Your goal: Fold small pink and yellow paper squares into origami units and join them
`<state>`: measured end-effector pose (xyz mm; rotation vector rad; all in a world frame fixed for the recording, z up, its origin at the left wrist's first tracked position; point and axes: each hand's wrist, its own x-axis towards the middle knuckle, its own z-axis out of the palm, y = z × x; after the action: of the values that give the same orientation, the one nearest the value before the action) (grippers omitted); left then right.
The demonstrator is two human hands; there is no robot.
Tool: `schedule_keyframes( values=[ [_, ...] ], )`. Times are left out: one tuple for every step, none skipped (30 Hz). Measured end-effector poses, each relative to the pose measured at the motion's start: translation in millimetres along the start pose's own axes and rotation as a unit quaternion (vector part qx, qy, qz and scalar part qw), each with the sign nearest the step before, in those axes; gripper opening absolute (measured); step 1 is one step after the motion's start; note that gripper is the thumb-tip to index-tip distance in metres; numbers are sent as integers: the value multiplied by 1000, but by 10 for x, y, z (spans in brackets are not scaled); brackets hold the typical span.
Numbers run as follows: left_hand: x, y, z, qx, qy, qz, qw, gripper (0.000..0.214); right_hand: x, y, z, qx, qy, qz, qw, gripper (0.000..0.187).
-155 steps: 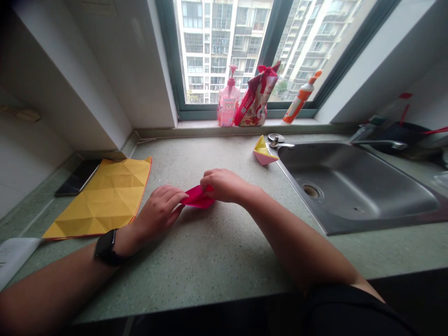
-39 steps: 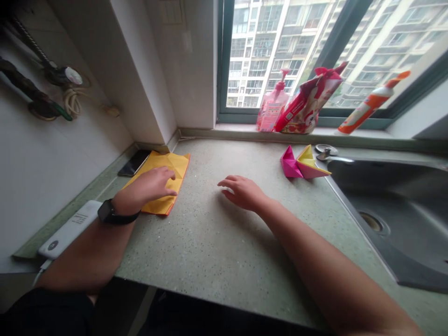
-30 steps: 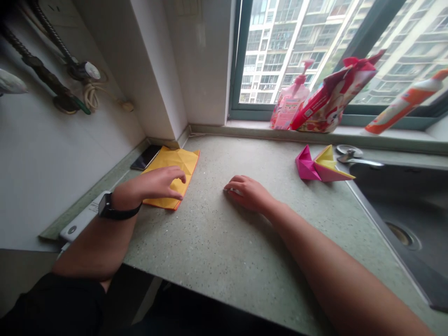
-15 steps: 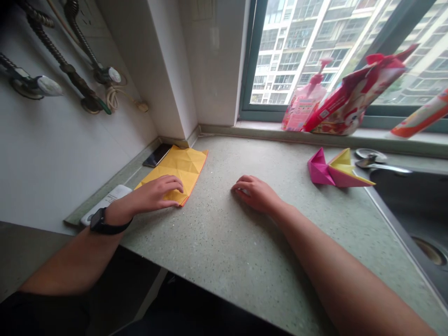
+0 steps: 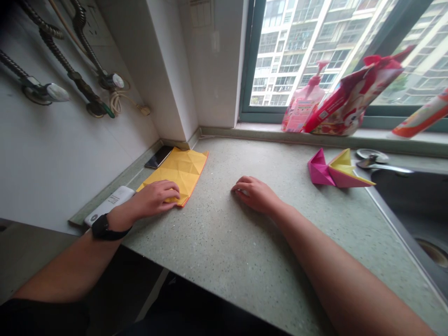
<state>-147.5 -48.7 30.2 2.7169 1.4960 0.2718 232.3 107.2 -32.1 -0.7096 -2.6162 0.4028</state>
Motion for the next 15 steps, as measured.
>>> schedule_keyframes(
  values=[
    [-5,11,4,6,1,0,1000,3,-1,1,1,2,0,0,1000,28],
    [-8,22,8,12,2,0,1000,5,-4,1,3,4,1,0,1000,27],
    [-8,34,13,19,5,-3,1000,7,-6,2,5,6,1,0,1000,27],
    [-7,47,19,27,8,-8,1000,9,-8,4,7,7,2,1,1000,27],
    [-3,62,27,35,12,-16,999,11,-10,5,9,7,3,1,1000,27],
    [3,79,37,44,18,-25,999,11,-11,7,11,7,3,1,1000,28],
    [12,97,49,52,24,-36,998,11,-12,8,12,6,3,0,1000,28],
    [23,117,63,59,30,-48,997,10,-11,9,12,5,2,-1,1000,28],
    [35,138,78,64,37,-59,995,8,-10,9,11,3,2,-2,1000,28],
    [49,159,94,68,44,-68,994,7,-9,9,10,2,1,-2,1000,28],
    [62,178,110,70,48,-75,994,6,-7,9,8,0,0,-2,1000,28],
    [76,196,124,72,51,-78,993,6,-5,9,7,-1,-1,-2,1000,28],
    [90,212,138,73,52,-80,993,7,-2,8,7,-3,-2,-1,1000,27],
    [105,225,152,75,52,-79,993,8,0,8,8,-4,-2,0,1000,27],
    [119,237,164,78,51,-78,993,9,2,7,9,-4,-3,1,1000,27]
  ],
)
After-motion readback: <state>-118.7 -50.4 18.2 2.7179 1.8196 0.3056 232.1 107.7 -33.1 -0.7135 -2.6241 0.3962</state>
